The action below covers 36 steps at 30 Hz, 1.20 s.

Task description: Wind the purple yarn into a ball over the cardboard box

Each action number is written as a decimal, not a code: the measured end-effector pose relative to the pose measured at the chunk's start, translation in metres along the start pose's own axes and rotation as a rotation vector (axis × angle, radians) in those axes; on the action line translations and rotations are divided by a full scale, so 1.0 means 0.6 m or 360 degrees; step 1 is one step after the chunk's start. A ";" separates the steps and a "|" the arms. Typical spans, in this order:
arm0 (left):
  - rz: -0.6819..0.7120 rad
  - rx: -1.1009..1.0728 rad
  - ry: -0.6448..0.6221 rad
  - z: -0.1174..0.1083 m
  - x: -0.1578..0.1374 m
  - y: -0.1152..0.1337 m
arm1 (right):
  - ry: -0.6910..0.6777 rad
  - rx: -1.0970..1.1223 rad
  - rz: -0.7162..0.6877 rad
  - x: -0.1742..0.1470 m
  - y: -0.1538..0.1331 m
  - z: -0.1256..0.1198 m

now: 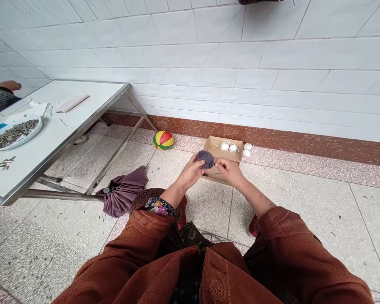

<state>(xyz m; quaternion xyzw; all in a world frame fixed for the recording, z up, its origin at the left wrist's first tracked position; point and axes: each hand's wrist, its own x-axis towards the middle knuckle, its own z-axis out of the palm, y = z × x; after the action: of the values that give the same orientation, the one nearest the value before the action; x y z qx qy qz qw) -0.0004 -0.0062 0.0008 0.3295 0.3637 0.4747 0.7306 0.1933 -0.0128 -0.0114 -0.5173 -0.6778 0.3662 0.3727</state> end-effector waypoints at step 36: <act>0.0053 0.0507 -0.0108 0.007 -0.003 -0.024 | -0.0075 0.0149 -0.0265 0.000 -0.030 -0.033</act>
<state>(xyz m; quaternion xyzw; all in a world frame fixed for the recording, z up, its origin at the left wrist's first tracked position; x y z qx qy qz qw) 0.0089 -0.0132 -0.0084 0.4629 0.4041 0.4117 0.6731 0.2027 -0.0141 0.0136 -0.4322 -0.7093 0.3773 0.4096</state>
